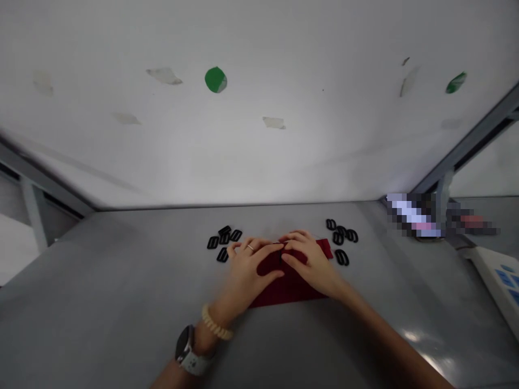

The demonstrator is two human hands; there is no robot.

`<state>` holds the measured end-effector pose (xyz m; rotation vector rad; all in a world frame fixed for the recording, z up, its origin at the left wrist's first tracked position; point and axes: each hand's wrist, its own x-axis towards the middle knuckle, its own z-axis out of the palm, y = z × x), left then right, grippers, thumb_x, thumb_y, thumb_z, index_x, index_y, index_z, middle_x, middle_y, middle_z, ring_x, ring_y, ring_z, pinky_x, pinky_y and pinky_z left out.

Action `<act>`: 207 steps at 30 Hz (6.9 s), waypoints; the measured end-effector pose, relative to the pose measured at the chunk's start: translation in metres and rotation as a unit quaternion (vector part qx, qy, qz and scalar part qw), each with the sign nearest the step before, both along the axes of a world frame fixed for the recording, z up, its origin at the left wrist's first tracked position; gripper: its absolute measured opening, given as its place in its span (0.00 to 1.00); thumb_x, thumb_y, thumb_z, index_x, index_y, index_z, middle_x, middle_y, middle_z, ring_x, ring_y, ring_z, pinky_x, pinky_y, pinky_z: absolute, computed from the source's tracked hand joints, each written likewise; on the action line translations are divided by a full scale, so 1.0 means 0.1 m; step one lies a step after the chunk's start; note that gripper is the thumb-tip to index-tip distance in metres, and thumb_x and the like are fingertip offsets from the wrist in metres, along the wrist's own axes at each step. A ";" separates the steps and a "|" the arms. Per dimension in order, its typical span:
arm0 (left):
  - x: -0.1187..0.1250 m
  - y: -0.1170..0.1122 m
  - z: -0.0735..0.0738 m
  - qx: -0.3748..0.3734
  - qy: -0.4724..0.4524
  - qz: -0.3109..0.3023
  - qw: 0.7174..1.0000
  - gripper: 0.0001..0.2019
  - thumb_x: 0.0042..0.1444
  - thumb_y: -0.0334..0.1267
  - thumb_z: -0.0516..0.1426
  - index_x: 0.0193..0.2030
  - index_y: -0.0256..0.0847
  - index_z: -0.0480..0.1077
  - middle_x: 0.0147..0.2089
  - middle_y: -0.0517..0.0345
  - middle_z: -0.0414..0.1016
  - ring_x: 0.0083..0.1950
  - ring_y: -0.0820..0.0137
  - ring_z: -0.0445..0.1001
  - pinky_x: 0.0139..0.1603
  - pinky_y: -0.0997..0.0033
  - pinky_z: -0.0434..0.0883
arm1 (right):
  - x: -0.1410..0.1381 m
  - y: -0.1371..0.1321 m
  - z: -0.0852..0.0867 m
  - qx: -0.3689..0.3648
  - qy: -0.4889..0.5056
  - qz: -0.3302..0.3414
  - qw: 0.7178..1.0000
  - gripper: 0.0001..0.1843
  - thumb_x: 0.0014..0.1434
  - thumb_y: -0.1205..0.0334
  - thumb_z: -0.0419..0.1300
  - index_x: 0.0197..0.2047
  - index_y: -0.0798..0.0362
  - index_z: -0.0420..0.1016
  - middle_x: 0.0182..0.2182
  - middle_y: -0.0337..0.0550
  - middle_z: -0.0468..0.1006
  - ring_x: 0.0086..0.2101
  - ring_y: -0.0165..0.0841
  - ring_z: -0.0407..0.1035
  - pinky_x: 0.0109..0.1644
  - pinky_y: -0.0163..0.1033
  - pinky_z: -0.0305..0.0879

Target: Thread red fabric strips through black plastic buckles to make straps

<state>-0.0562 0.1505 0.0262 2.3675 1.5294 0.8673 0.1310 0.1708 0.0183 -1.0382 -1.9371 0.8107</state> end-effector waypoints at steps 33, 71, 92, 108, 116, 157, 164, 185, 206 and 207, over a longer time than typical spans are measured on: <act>-0.40 0.35 -0.07 -0.077 -0.525 0.182 0.828 0.20 0.51 0.47 0.63 0.48 0.41 0.76 0.42 0.54 0.80 0.42 0.68 0.77 0.41 0.71 0.72 | 0.11 0.08 -0.04 -0.168 0.047 -0.031 0.984 0.12 0.54 0.61 0.66 0.42 0.51 0.76 0.40 0.43 0.81 0.42 0.38 0.74 0.50 0.47 0.68; -0.17 0.29 -0.28 -0.025 0.167 -0.070 0.983 0.16 0.67 0.36 0.51 0.58 0.49 0.72 0.62 0.52 0.72 0.60 0.55 0.68 0.58 0.43 0.59 | 1.42 0.57 -0.27 0.035 -0.291 -0.274 0.916 0.17 0.50 0.59 0.69 0.44 0.54 0.79 0.37 0.53 0.79 0.41 0.49 0.74 0.47 0.53 0.69; -0.26 0.37 -0.25 0.068 0.173 -0.124 0.975 0.15 0.68 0.33 0.47 0.48 0.35 0.74 0.44 0.44 0.75 0.46 0.60 0.73 0.49 0.58 0.73 | 0.72 0.38 -0.01 0.054 -0.236 -0.026 0.970 0.07 0.52 0.62 0.68 0.33 0.50 0.75 0.35 0.44 0.79 0.42 0.42 0.69 0.50 0.46 0.63; 0.20 0.52 -0.18 0.030 0.217 -0.049 0.975 0.15 0.67 0.32 0.47 0.49 0.35 0.75 0.51 0.43 0.77 0.54 0.57 0.73 0.54 0.56 0.70 | 0.86 0.63 -0.09 0.107 -0.321 -0.066 0.939 0.17 0.63 0.65 0.53 0.52 0.53 0.76 0.54 0.51 0.76 0.55 0.45 0.67 0.61 0.54 0.62; 0.12 0.12 -0.37 -0.049 0.219 -0.042 0.974 0.48 0.57 0.67 0.50 0.74 0.33 0.46 0.75 0.36 0.43 0.76 0.43 0.37 0.71 0.37 0.43 | 0.42 0.13 -0.46 0.053 -0.318 -0.027 0.946 0.39 0.67 0.40 0.43 0.72 0.57 0.50 0.71 0.53 0.50 0.71 0.45 0.41 0.72 0.55 0.43; 0.20 -0.02 -0.23 -0.211 -0.093 0.010 0.973 0.32 0.69 0.54 0.35 0.74 0.39 0.45 0.76 0.52 0.42 0.77 0.65 0.40 0.76 0.54 0.43 | 0.63 0.31 -0.39 -0.142 0.145 -0.226 0.953 0.50 0.62 0.29 0.26 0.73 0.56 0.45 0.72 0.49 0.49 0.70 0.39 0.42 0.74 0.52 0.38; 0.61 0.14 -0.23 -0.247 -0.363 0.013 0.899 0.33 0.69 0.56 0.33 0.72 0.41 0.51 0.75 0.56 0.48 0.76 0.67 0.45 0.75 0.59 0.45 | 0.64 0.37 -0.50 -0.196 0.262 -0.229 0.917 0.45 0.62 0.30 0.30 0.72 0.48 0.50 0.70 0.46 0.55 0.70 0.40 0.46 0.73 0.56 0.38; 0.90 0.27 -0.42 -0.231 -0.434 0.008 0.871 0.31 0.69 0.56 0.37 0.69 0.40 0.57 0.73 0.52 0.54 0.74 0.67 0.51 0.75 0.60 0.46 | 0.75 0.07 -0.40 -0.234 0.309 -0.191 0.902 0.46 0.62 0.29 0.36 0.72 0.53 0.48 0.70 0.50 0.56 0.69 0.36 0.48 0.74 0.47 0.38; 1.02 0.22 -0.40 -0.233 -0.451 -0.020 0.862 0.29 0.70 0.52 0.37 0.69 0.37 0.58 0.72 0.51 0.58 0.73 0.67 0.54 0.75 0.61 0.50 | 0.56 -0.06 -0.51 -0.175 0.281 -0.201 0.922 0.46 0.63 0.32 0.31 0.74 0.52 0.39 0.71 0.50 0.53 0.70 0.36 0.46 0.73 0.51 0.43; 1.03 0.21 -0.41 -0.229 -0.451 -0.023 0.862 0.29 0.70 0.52 0.37 0.69 0.37 0.58 0.72 0.51 0.58 0.73 0.67 0.54 0.75 0.61 0.50 | 0.55 -0.07 -0.51 -0.176 0.288 -0.201 0.920 0.45 0.63 0.32 0.31 0.74 0.51 0.39 0.70 0.50 0.54 0.70 0.36 0.47 0.73 0.51 0.43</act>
